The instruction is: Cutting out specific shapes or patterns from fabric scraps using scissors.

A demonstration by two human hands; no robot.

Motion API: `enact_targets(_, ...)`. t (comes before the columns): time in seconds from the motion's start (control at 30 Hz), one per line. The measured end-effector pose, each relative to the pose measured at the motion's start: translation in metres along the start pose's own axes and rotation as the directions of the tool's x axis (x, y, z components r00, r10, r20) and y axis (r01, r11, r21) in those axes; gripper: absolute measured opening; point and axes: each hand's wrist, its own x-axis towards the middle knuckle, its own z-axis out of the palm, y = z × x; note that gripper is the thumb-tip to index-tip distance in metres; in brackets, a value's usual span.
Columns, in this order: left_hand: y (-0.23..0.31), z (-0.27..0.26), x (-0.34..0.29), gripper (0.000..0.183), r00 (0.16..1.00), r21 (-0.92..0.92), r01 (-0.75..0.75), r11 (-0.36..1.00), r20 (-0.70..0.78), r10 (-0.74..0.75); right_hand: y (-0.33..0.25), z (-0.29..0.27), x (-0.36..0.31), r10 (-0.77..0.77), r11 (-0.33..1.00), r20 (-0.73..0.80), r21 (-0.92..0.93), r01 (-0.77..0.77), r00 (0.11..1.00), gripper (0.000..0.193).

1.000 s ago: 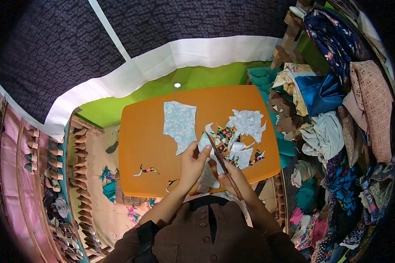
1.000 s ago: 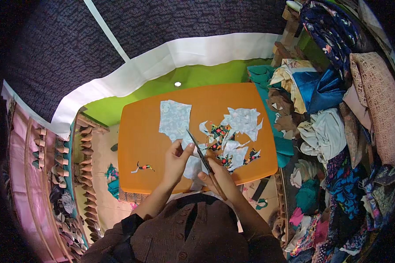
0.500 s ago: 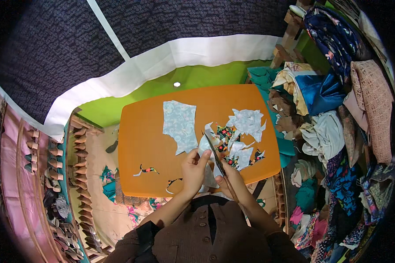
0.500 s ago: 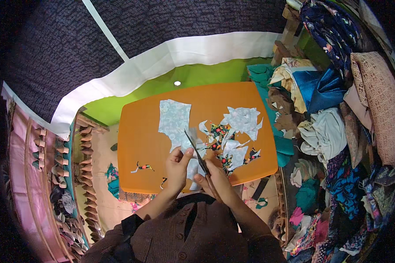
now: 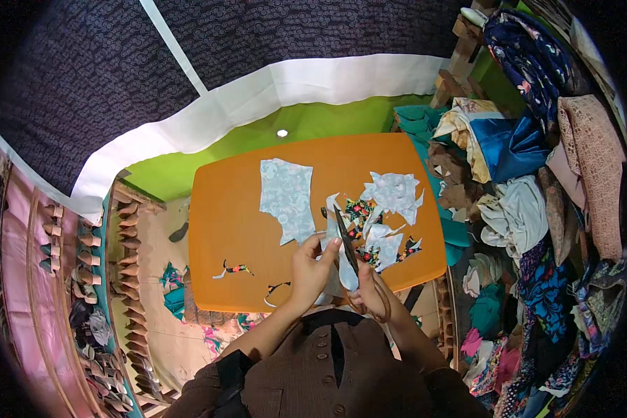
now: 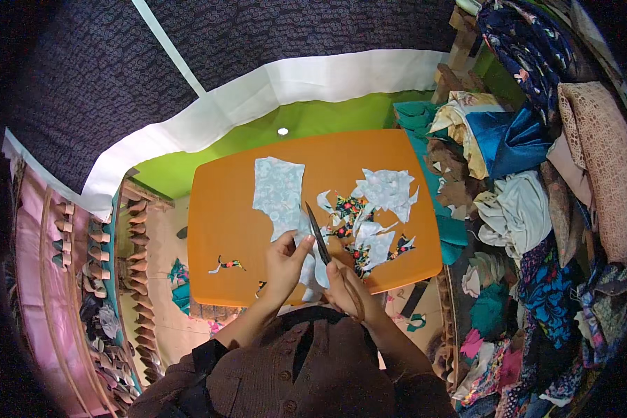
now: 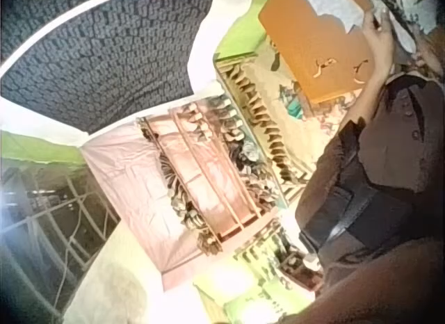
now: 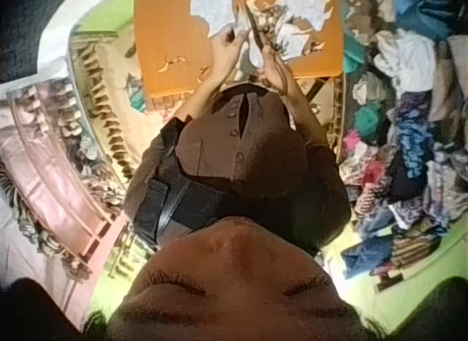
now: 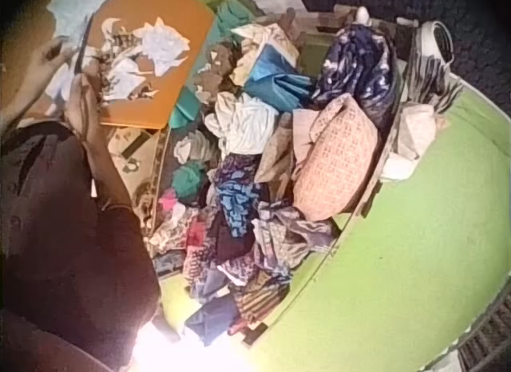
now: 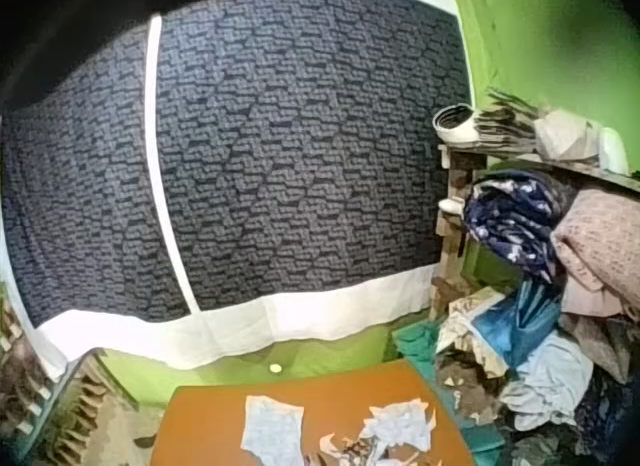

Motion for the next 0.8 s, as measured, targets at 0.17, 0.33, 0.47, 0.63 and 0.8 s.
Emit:
enact_targets(0.17,-0.002,0.001,0.002,0.019,1.0,0.036,0.004,0.999,0.01,-0.004,0.011,-0.002,0.003,-0.087,0.993,-0.054,-0.09,0.082,0.995,0.056)
enact_targets(0.33,-0.001,-0.003,0.013,0.015,0.999,-0.22,-0.001,0.976,0.049,0.012,0.012,0.003,0.014,-0.544,0.763,-0.081,-0.46,0.453,0.835,0.053)
enact_targets(0.47,-0.007,-0.011,0.018,0.015,0.989,-0.15,0.07,0.986,0.136,-0.05,0.011,-0.01,0.007,-0.314,0.836,-0.042,-0.485,0.256,0.948,0.051)
enact_targets(0.63,-0.005,0.001,0.007,0.015,0.996,-0.221,0.067,0.973,0.065,-0.054,0.016,-0.016,0.008,-0.064,0.996,0.05,-0.058,0.067,0.997,0.047)
enact_targets(0.8,-0.011,0.003,0.003,0.015,1.0,-0.264,0.025,0.964,0.015,-0.022,0.012,-0.009,0.003,-0.209,0.972,0.052,-0.096,0.214,0.976,0.045)
